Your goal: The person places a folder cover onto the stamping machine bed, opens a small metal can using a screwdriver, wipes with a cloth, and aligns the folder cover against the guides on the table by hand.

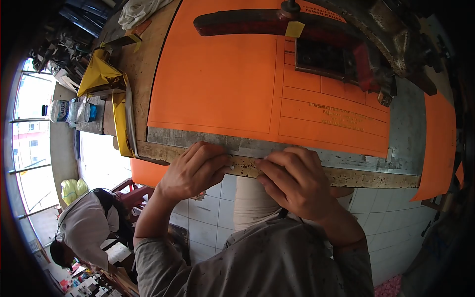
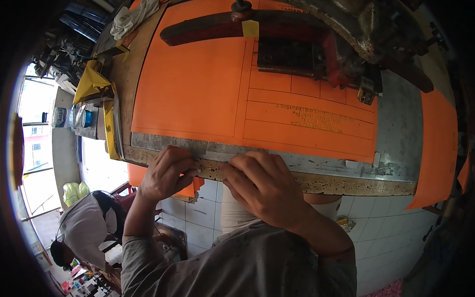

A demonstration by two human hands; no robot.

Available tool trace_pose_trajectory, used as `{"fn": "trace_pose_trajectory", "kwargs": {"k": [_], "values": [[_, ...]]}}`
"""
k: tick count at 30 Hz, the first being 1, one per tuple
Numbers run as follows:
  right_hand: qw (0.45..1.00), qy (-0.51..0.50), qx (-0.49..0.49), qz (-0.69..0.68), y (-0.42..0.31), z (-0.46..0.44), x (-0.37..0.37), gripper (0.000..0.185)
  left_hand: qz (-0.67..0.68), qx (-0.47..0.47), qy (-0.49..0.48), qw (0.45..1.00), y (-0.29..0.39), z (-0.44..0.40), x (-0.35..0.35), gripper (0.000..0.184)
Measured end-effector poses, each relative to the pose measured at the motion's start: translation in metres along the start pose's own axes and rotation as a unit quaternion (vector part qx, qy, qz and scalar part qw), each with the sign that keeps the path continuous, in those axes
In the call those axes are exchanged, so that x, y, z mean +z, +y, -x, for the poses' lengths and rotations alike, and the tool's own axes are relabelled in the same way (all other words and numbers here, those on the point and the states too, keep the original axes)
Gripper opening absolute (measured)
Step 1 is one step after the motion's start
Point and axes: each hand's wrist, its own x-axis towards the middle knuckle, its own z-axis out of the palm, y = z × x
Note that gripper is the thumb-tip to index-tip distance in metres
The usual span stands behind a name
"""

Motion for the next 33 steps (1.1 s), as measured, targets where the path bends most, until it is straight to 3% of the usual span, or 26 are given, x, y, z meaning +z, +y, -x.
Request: {"fn": "trace_pose_trajectory", "kwargs": {"k": [11,17,23,26,33], "values": [[1.000,0.011,0.011,-0.001,-0.001,0.000,0.003,0.036,0.070,-0.041,0.028,0.996,-0.003,0.009,0.002,0.037],[1.000,0.000,-0.001,0.010,-0.001,0.000,0.003,0.036,0.186,-0.122,0.063,0.973,-0.001,0.016,-0.005,0.035],[0.999,-0.005,0.002,0.032,-0.003,0.003,0.005,0.036,-0.032,-0.047,0.111,0.992,0.011,-0.012,-0.021,0.037],[0.999,-0.003,0.018,0.051,-0.005,0.004,0.004,0.039,-0.089,-0.064,0.093,0.990,0.008,-0.017,-0.014,0.038],[0.989,-0.058,0.059,0.123,-0.011,-0.003,0.002,0.046,-0.098,-0.046,0.060,0.992,0.009,-0.015,-0.005,0.040]]}}
